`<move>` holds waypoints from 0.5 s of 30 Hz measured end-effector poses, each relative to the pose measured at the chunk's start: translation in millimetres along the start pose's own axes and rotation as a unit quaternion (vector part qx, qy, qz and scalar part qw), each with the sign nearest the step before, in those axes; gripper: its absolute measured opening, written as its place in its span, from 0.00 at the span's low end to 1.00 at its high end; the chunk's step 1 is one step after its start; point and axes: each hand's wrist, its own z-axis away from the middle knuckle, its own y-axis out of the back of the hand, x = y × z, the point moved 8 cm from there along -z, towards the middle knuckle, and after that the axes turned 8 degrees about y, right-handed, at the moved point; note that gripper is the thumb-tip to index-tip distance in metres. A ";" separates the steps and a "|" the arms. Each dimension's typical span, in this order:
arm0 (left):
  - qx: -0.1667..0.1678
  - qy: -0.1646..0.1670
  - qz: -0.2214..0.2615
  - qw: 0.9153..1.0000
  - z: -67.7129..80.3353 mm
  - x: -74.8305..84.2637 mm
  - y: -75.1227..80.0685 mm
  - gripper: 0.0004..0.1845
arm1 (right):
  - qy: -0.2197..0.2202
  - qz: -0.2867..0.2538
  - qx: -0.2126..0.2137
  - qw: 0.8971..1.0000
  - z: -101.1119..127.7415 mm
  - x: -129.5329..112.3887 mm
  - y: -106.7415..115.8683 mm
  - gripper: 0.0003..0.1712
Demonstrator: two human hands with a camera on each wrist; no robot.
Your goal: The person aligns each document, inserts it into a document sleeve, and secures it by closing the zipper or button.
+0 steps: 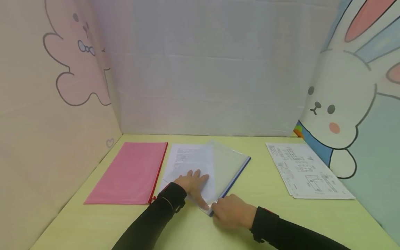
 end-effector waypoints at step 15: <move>0.000 -0.001 0.001 1.000 -3.0 0.8 1.7 0.63 | -0.018 -0.019 0.009 1.000 2.4 14.3 3.6 0.15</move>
